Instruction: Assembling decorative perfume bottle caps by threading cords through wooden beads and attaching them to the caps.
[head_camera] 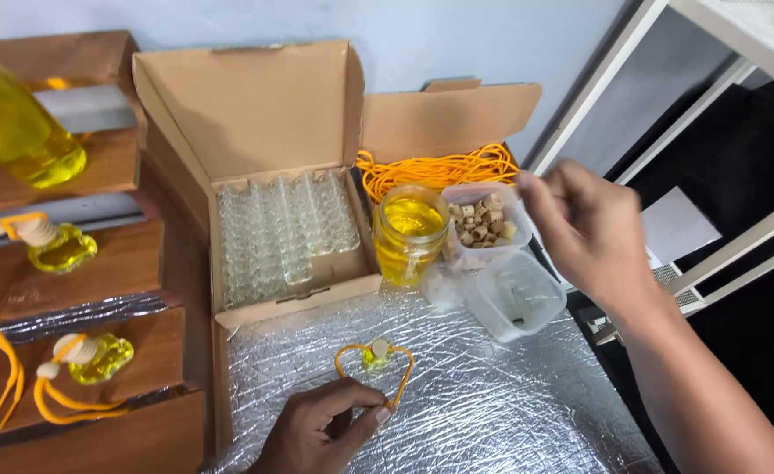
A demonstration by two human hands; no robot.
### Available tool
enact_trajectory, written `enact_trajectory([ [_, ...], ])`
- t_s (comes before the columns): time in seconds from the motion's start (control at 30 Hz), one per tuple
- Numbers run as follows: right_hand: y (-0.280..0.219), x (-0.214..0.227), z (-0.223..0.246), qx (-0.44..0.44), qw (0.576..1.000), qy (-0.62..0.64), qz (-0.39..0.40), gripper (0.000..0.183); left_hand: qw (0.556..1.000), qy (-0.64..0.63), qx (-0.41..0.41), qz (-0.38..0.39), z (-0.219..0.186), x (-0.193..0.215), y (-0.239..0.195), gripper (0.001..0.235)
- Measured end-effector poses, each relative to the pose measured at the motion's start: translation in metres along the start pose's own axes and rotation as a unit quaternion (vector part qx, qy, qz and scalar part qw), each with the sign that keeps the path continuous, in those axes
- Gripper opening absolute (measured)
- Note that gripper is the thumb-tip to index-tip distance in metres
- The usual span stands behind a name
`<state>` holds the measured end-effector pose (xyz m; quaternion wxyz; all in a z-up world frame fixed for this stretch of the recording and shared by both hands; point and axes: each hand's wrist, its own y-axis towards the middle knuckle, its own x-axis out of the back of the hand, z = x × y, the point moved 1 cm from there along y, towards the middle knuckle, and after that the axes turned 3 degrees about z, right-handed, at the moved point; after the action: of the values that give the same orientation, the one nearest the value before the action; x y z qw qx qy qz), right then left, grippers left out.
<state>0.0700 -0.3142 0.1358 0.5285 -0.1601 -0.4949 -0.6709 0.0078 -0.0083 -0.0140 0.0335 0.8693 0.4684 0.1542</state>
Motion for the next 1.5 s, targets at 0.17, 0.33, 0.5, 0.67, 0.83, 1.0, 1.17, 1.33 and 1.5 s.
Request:
enact_trajectory([
  [0.17,0.046,-0.034,-0.026,-0.113,0.980,-0.047,0.158,0.022,0.995,-0.030,0.100,0.001,0.003,0.001,0.000,0.010],
  [0.33,0.057,-0.078,-0.041,-0.167,0.944,-0.161,0.233,0.021,0.995,-0.025,0.097,-0.002,-0.001,0.002,0.001,0.006],
  [0.5,0.055,-0.098,-0.033,-0.166,0.928,-0.216,0.254,0.039,0.998,-0.026,0.051,0.008,0.004,0.006,0.002,0.007],
  [0.67,0.051,-0.105,-0.043,-0.159,0.934,-0.234,0.220,0.042,0.997,-0.047,0.062,0.029,-0.001,0.008,0.002,0.012],
  [0.83,0.046,-0.062,-0.014,-0.172,0.947,-0.198,0.187,0.019,0.996,-0.059,0.063,0.018,0.001,0.009,0.003,0.012],
  [1.0,-0.010,-0.034,0.027,-0.039,0.992,-0.011,0.120,0.020,0.996,-0.084,0.036,0.014,-0.003,0.011,0.005,0.010],
  [1.17,-0.069,-0.087,0.048,0.154,0.948,0.239,0.141,0.027,0.994,-0.104,0.020,-0.009,-0.002,0.009,0.002,0.015],
  [1.33,-0.091,-0.122,0.049,0.217,0.932,0.274,0.101,0.030,0.990,-0.121,0.021,-0.071,-0.001,0.010,0.003,0.012],
  [1.5,-0.101,-0.120,0.053,0.222,0.930,0.268,0.115,0.029,0.988,-0.134,0.014,-0.070,-0.003,0.008,0.003,0.017],
])
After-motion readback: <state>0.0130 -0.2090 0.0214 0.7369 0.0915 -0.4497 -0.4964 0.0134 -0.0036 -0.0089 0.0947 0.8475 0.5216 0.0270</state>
